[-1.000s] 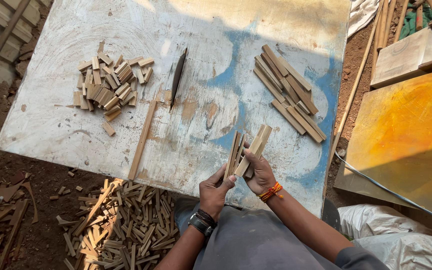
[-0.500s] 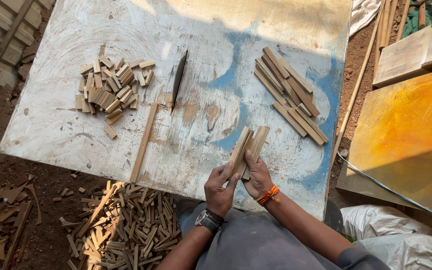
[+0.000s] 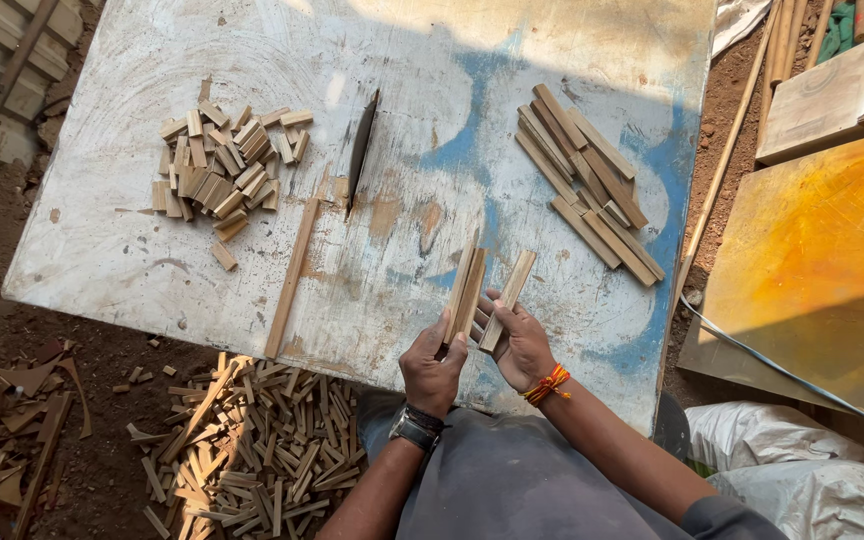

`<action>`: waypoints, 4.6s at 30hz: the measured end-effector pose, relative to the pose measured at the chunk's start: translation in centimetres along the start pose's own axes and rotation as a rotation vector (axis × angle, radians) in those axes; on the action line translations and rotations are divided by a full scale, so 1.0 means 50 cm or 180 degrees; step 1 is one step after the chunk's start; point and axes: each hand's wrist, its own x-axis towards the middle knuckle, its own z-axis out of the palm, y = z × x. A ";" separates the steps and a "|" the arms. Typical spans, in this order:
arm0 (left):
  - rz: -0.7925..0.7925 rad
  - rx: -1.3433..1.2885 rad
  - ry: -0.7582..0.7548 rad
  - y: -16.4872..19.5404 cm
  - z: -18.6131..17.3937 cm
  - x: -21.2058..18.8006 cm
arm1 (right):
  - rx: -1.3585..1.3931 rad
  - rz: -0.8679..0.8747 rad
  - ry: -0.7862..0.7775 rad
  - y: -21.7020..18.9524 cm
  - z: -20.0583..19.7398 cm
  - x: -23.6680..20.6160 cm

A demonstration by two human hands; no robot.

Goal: The person stacks small wooden sticks on a table saw and cuts them into shorter pieces. The cut pieces are collected and stacked on the left side of the table. The person repeats this process with multiple batches of sticks.

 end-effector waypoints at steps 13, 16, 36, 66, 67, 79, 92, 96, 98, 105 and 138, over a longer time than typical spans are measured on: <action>-0.0884 -0.1286 0.0687 -0.017 -0.009 0.031 | -0.0450 0.0266 -0.0481 -0.053 0.023 -0.055; -0.0760 -0.1604 0.0632 -0.008 -0.034 0.041 | -0.0340 0.0214 -0.0902 -0.058 0.010 -0.059; -0.0149 0.0739 -0.2331 -0.192 -0.074 0.132 | -0.6498 -0.3007 -0.1298 0.016 -0.125 0.020; -0.0086 0.1989 0.0047 -0.408 -0.780 0.362 | -0.7251 -0.2796 -0.0173 0.461 0.554 0.512; -0.0004 0.1987 -0.0042 -0.416 -0.815 0.404 | -0.7284 -0.2840 -0.0053 0.490 0.582 0.522; 0.0889 0.2219 -0.2179 -0.509 -0.975 0.733 | -0.6671 -0.2391 -0.0175 0.623 0.724 0.578; 0.0889 0.2326 -0.2373 -0.514 -1.000 0.755 | -0.5941 -0.3239 0.0600 0.683 0.667 0.518; 0.0874 0.2264 -0.2395 -0.515 -0.991 0.754 | -0.5447 -0.3369 0.0502 0.668 0.652 0.520; 0.0863 0.2230 -0.2397 -0.518 -0.988 0.754 | -0.5215 -0.3387 0.0549 0.665 0.649 0.518; 0.0986 0.2244 -0.2381 -0.518 -0.985 0.750 | -0.4752 -0.3326 0.0675 0.661 0.639 0.517; 0.1181 0.2323 -0.2508 -0.493 -0.982 0.769 | -0.6106 -0.3304 0.0063 0.565 0.644 0.523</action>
